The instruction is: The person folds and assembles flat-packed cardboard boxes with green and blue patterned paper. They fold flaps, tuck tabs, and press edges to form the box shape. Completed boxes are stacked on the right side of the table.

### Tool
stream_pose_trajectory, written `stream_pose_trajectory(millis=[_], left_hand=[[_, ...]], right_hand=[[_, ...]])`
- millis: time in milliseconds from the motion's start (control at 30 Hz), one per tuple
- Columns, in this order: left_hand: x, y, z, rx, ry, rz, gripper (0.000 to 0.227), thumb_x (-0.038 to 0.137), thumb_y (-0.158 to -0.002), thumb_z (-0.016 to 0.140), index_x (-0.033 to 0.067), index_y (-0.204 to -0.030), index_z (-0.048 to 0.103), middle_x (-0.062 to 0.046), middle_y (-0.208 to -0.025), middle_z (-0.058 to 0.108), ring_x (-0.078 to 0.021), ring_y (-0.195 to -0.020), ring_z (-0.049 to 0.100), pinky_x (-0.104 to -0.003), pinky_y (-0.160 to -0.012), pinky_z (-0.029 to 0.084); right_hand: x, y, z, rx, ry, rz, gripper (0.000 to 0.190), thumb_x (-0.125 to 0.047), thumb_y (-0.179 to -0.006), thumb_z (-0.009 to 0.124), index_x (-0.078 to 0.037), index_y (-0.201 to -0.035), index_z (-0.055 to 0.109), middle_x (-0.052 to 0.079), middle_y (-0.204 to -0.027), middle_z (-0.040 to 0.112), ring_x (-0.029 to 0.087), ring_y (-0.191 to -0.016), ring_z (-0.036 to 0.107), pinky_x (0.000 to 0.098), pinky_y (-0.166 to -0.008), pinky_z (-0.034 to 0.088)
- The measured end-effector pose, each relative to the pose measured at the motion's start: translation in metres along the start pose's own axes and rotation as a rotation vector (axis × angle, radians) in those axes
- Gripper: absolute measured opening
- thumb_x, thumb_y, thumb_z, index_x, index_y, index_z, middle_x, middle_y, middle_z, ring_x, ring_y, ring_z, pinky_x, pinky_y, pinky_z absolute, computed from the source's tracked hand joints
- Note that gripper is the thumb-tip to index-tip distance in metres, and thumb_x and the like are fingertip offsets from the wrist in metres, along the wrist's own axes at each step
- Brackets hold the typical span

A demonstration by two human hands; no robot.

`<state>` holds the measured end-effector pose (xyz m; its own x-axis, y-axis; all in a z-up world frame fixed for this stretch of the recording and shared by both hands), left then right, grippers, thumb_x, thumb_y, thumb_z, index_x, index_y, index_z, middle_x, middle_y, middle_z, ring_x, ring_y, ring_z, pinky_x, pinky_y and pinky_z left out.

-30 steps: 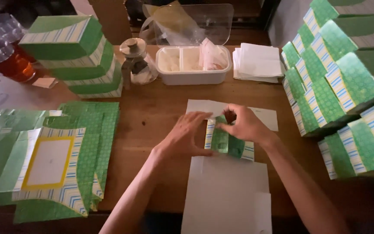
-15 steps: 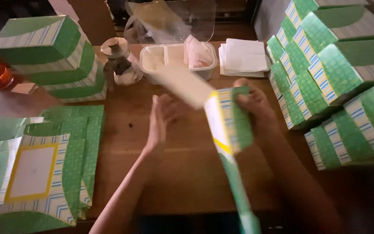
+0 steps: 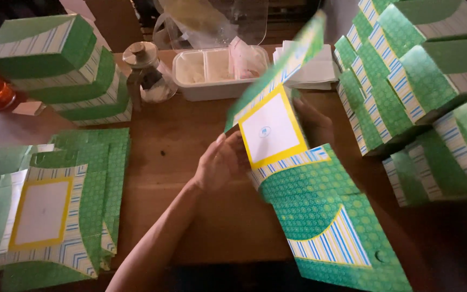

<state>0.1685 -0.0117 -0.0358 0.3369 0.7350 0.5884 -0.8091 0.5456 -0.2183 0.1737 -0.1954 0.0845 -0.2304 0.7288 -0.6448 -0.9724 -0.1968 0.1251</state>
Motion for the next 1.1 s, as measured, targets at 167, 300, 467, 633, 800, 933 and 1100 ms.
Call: stream_pose_trajectory(millis=[167,300,467,633,800,933,1100], left_hand=[[-0.011,0.008,0.015,0.182,0.000,-0.136,0.068,0.058,-0.102,0.045,0.0033,-0.141,0.056,-0.015,-0.133,0.067,-0.0304,-0.117,0.067,-0.049,-0.105,0.050],[-0.008,0.009,0.020,0.197,0.036,-0.190,0.071,0.058,-0.094,0.057,-0.0014,-0.132,0.061,-0.022,-0.126,0.070,-0.0365,-0.104,0.072,-0.047,-0.094,0.053],[0.001,0.012,0.005,0.189,0.005,-0.075,0.053,0.050,-0.096,0.057,0.0029,-0.121,0.062,-0.022,-0.112,0.074,-0.0342,-0.092,0.075,-0.051,-0.087,0.058],[0.058,0.022,0.055,0.633,-0.019,-0.023,0.115,0.081,-0.081,0.048,-0.0089,-0.153,0.043,-0.032,-0.156,0.044,-0.0469,-0.141,0.047,-0.058,-0.121,0.032],[0.100,0.023,0.021,0.619,-0.358,0.001,0.070,0.040,-0.090,0.072,-0.0019,-0.145,0.056,-0.023,-0.126,0.069,-0.0329,-0.108,0.070,-0.052,-0.102,0.052],[0.127,0.033,0.043,0.697,-1.018,0.023,0.041,0.032,-0.085,0.087,-0.0033,-0.097,0.072,-0.008,-0.076,0.066,-0.0167,-0.072,0.062,-0.029,-0.068,0.051],[0.137,0.051,-0.020,0.838,-1.562,-0.189,0.058,0.061,-0.084,0.078,0.0036,-0.091,0.079,-0.016,-0.079,0.075,-0.0327,-0.082,0.069,-0.045,-0.082,0.054]], right_hand=[[0.024,0.021,0.011,0.211,0.060,0.043,0.039,-0.022,-0.089,0.071,-0.006,-0.125,0.070,0.017,-0.115,0.073,0.031,-0.107,0.071,0.0477,-0.106,0.051],[0.032,0.029,0.010,0.016,-0.137,0.120,0.021,-0.019,-0.094,0.067,-0.007,-0.111,0.070,0.023,-0.110,0.074,0.040,-0.095,0.075,0.0598,-0.093,0.058],[0.021,0.007,-0.019,0.081,-0.058,0.004,0.020,-0.017,-0.092,0.070,-0.004,-0.107,0.070,0.024,-0.108,0.075,0.038,-0.093,0.076,0.0594,-0.092,0.059],[-0.010,0.024,0.031,0.444,0.305,-0.175,0.022,-0.024,-0.074,0.088,-0.008,-0.084,0.076,0.005,-0.073,0.066,0.015,-0.070,0.063,0.0347,-0.073,0.054],[-0.015,-0.018,-0.019,0.337,0.537,-0.163,0.012,-0.022,-0.088,0.075,-0.011,-0.089,0.074,0.004,-0.072,0.060,0.013,-0.066,0.059,0.0317,-0.067,0.054],[-0.018,-0.037,-0.051,0.254,0.806,-0.260,0.013,-0.017,-0.093,0.072,-0.009,-0.102,0.078,0.003,-0.092,0.072,0.012,-0.084,0.064,0.0310,-0.080,0.055],[-0.022,-0.044,-0.074,0.136,1.177,-0.253,0.016,-0.017,-0.095,0.076,-0.007,-0.107,0.077,0.008,-0.081,0.072,0.012,-0.068,0.063,0.0315,-0.069,0.052]])
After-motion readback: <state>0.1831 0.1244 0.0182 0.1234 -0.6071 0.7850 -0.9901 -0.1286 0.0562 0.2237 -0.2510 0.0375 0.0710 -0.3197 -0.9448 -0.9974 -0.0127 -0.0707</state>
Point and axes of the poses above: each hand's wrist, its own y-axis away from the middle knuckle, its own z-axis out of the palm, x = y × z, the point moved 3 cm from there along -y, towards the middle knuckle
